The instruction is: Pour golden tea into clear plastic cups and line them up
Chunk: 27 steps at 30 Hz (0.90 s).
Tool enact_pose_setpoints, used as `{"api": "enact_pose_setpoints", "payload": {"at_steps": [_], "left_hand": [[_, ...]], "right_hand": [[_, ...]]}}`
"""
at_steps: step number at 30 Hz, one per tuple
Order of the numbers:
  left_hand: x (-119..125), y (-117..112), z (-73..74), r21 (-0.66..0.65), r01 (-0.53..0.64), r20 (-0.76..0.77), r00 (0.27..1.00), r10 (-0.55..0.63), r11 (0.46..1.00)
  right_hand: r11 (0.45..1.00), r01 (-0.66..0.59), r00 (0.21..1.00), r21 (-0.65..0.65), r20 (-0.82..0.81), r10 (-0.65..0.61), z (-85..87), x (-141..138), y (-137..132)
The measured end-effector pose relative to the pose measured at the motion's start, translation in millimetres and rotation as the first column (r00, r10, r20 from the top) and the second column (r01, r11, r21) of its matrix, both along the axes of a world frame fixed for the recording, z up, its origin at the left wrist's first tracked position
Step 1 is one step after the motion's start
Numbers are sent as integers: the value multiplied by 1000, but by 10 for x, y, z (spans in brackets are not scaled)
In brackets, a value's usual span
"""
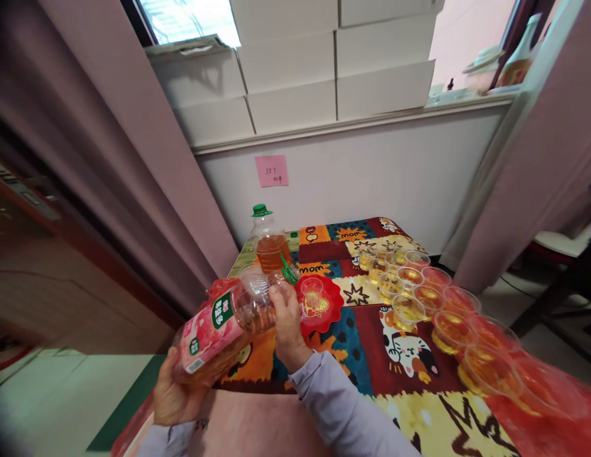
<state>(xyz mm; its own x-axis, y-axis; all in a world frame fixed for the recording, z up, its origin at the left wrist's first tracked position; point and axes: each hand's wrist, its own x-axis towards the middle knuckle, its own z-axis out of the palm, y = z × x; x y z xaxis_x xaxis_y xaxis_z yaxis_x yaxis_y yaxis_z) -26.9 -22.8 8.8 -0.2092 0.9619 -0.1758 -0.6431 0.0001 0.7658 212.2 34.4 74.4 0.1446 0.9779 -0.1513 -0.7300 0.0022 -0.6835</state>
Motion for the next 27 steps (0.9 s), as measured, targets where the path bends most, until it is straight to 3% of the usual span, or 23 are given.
{"api": "enact_pose_setpoints", "payload": {"at_steps": [4, 11, 18, 23, 27], "left_hand": [[31, -12, 81, 19, 6, 16, 1000, -7, 1000], [19, -2, 94, 31, 29, 29, 999, -30, 999], [184, 12, 354, -43, -80, -37, 996, 79, 996], [256, 25, 421, 13, -52, -18, 998, 52, 999], [358, -1, 495, 19, -70, -87, 994, 72, 997]], "right_hand": [[1000, 1, 1000, -17, 6, -1, -5, -6, -3], [999, 4, 1000, -33, 13, -3, -84, -19, 20], [1000, -6, 999, 23, -33, 6, -97, -8, 64], [1000, 20, 999, 6, -33, -20, -98, 19, 117], [999, 40, 999, 16, -30, -40, -133, 47, 161]]}}
